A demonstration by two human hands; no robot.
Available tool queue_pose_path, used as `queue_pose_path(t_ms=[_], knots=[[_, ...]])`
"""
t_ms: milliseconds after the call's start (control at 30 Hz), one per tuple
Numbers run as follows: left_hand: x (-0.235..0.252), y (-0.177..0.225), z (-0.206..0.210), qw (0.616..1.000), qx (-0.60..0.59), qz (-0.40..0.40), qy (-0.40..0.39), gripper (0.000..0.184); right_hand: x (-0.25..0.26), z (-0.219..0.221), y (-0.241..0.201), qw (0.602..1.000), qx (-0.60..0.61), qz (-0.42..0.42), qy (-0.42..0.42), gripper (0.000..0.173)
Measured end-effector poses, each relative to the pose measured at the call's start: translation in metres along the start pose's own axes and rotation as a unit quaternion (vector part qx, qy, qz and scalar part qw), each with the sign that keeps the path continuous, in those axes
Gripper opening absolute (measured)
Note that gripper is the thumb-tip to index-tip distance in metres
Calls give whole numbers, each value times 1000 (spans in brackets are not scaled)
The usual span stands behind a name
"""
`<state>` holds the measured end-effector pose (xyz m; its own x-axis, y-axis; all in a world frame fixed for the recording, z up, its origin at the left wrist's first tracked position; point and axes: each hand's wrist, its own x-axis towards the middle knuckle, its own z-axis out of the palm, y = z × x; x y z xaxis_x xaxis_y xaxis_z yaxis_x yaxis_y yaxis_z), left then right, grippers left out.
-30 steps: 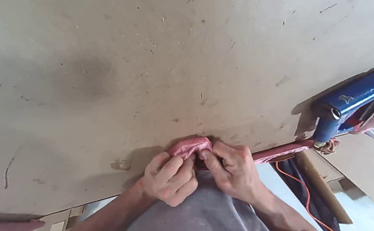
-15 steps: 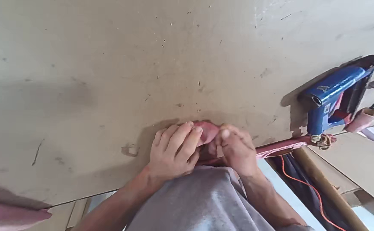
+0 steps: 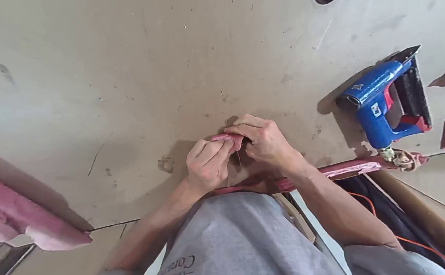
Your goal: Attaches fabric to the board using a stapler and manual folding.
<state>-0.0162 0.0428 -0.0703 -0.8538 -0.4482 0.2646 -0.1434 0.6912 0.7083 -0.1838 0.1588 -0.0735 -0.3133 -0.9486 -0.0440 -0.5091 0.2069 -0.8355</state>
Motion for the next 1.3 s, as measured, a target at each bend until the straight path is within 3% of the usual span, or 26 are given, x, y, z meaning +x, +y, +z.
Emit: queue_pose_path(t_ms=[267,400,467,533,600,667,733,767,867,967,1033,1167,1300], knots=[[0,-7,-5,998,-54,17,-7,19,2,-4,6,999,43,-7,-1,21],[5,-6,-2,993,-78,-80,33,23,7,-3,12,992,115,-53,-2,13],[1,-7,-3,992,-82,-85,43,40,15,-5,5,992,124,10,-12,11],[-2,-5,-6,995,-54,-82,13,75,29,-10,-11,990,58,120,-45,12],[1,1,-6,993,-11,-116,-21,92,46,-15,-30,970,-20,226,-84,15],[14,4,-6,981,22,-187,-40,75,54,-15,-36,956,-62,282,-52,17],[29,0,-12,967,35,-246,-61,45,45,-14,-39,954,-61,289,51,16],[34,-3,-17,963,42,-251,-84,38,36,-13,-43,951,-70,285,99,19],[42,-13,-20,964,57,-229,-124,31,5,10,-62,950,-118,221,186,14],[40,-17,-10,974,70,-195,-97,32,-10,25,-63,962,-180,133,159,15],[43,-19,-8,976,75,-176,-101,31,-6,17,-52,969,-218,71,95,17],[55,-26,-16,969,70,-150,-184,32,16,-12,-38,965,-247,-38,-76,18],[47,-37,-13,987,28,-113,-108,31,54,-30,-44,912,-287,-160,-247,17]])
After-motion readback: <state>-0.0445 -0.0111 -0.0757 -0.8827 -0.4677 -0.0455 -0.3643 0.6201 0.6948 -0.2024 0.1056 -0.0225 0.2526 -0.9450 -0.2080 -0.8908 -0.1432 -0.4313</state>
